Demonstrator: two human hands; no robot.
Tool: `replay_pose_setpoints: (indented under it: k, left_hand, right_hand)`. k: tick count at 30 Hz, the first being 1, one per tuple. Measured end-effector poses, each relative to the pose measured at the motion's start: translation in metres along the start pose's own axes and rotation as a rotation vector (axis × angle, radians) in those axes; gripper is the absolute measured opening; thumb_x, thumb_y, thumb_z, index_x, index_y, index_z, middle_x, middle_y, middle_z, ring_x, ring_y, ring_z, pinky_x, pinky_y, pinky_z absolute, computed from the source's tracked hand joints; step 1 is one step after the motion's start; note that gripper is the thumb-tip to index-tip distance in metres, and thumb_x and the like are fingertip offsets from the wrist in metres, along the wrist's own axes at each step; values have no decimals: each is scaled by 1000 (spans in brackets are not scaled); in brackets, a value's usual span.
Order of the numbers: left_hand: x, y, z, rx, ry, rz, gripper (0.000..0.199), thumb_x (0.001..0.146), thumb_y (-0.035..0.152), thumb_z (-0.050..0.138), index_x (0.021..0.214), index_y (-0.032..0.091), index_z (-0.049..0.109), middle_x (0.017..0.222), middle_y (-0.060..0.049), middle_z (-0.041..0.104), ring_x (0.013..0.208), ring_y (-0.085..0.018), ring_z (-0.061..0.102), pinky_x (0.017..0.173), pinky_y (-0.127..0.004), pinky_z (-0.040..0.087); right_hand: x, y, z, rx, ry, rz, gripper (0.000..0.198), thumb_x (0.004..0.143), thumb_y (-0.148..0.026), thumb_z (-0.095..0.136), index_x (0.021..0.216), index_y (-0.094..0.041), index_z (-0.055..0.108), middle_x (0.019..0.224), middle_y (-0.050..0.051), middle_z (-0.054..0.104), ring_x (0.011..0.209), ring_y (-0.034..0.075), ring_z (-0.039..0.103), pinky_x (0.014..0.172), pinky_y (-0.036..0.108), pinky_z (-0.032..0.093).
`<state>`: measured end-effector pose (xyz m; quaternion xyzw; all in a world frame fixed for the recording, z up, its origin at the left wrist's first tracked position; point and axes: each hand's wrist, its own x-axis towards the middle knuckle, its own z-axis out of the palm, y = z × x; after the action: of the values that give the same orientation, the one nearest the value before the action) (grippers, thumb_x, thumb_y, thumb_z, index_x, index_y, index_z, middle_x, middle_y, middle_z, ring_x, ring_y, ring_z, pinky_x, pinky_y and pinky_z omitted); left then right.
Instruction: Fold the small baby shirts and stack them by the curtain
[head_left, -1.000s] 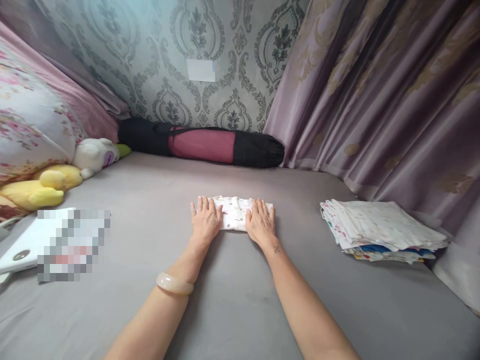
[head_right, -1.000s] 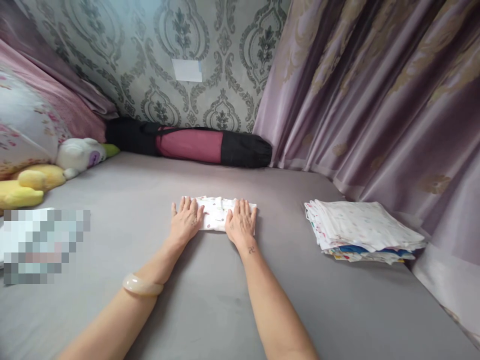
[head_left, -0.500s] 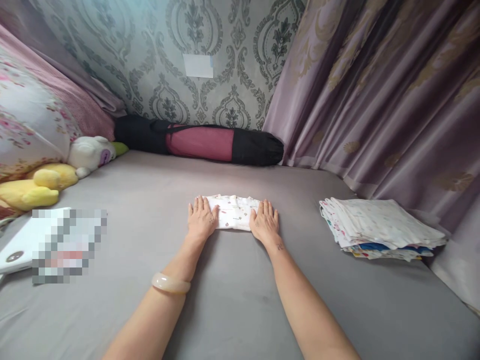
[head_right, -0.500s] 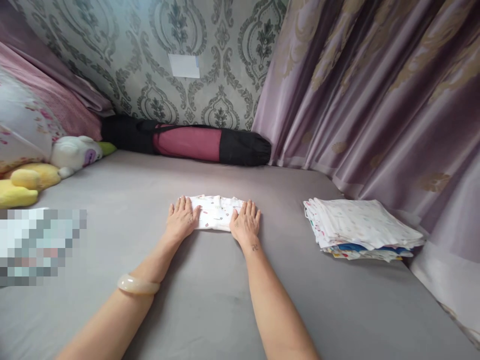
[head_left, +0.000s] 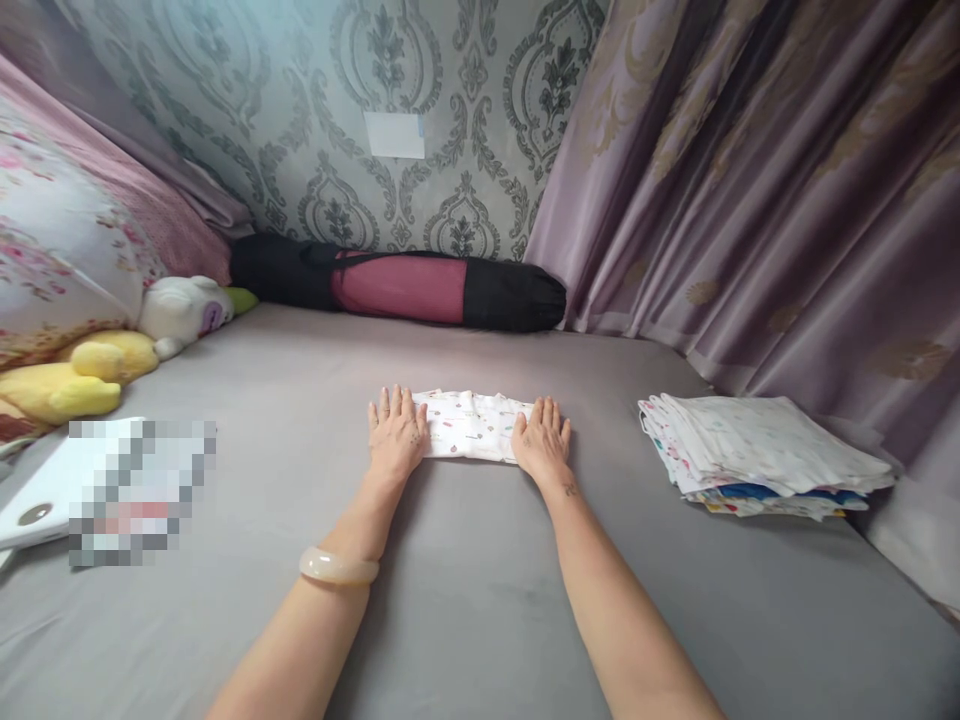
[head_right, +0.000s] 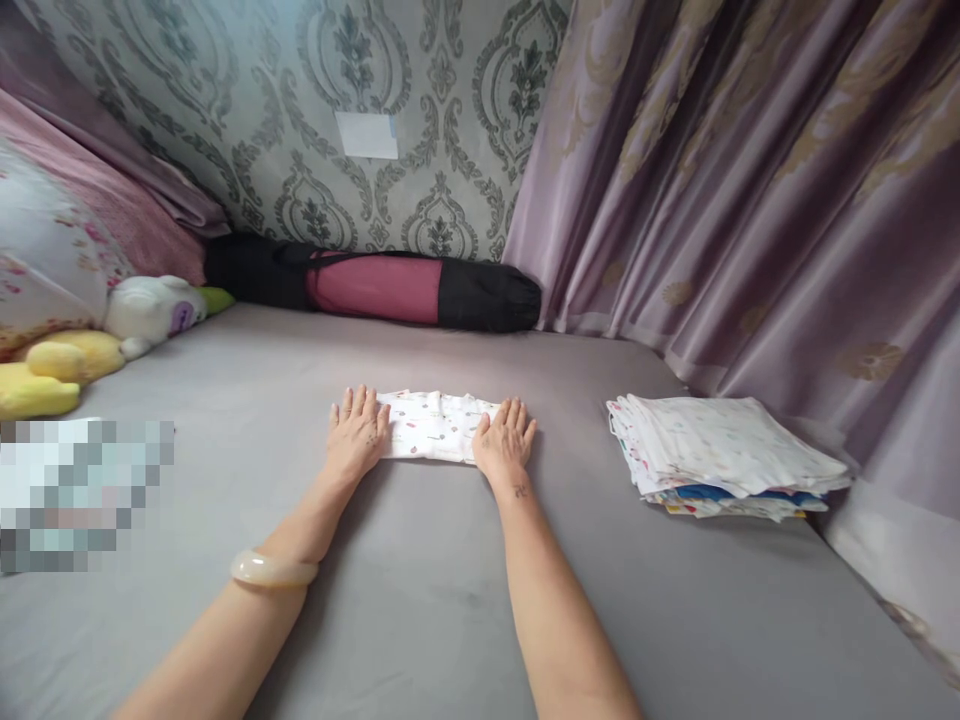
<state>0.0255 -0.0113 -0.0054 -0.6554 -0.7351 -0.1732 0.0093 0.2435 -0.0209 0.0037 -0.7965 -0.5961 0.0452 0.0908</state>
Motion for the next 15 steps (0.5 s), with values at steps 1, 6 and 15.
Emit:
replay_pose_setpoints:
  k: [1, 6, 15]
  left_hand:
    - [1, -1, 0, -2, -41, -10, 62, 99, 39, 22, 147, 6, 41, 155, -15, 36, 147, -32, 26, 120, -51, 20]
    - [4, -2, 2, -16, -177, -64, 64, 98, 41, 22, 149, 6, 36, 156, -16, 33, 146, -31, 28, 119, -53, 22]
    - [2, -1, -1, -41, -157, -64, 64, 98, 41, 22, 148, 4, 36, 155, -17, 34, 146, -32, 27, 118, -58, 19]
  right_hand:
    - [0, 1, 1, 9, -14, 5, 63, 100, -36, 20, 152, -1, 26, 160, 17, 22, 149, 28, 18, 119, 49, 13]
    - [-1, 1, 3, 46, -52, 28, 65, 100, -37, 19, 152, 1, 24, 159, 17, 24, 148, 28, 19, 119, 51, 13]
    - [-2, 0, -2, 38, -42, 26, 63, 100, -36, 20, 152, 0, 26, 159, 16, 24, 148, 29, 18, 119, 51, 13]
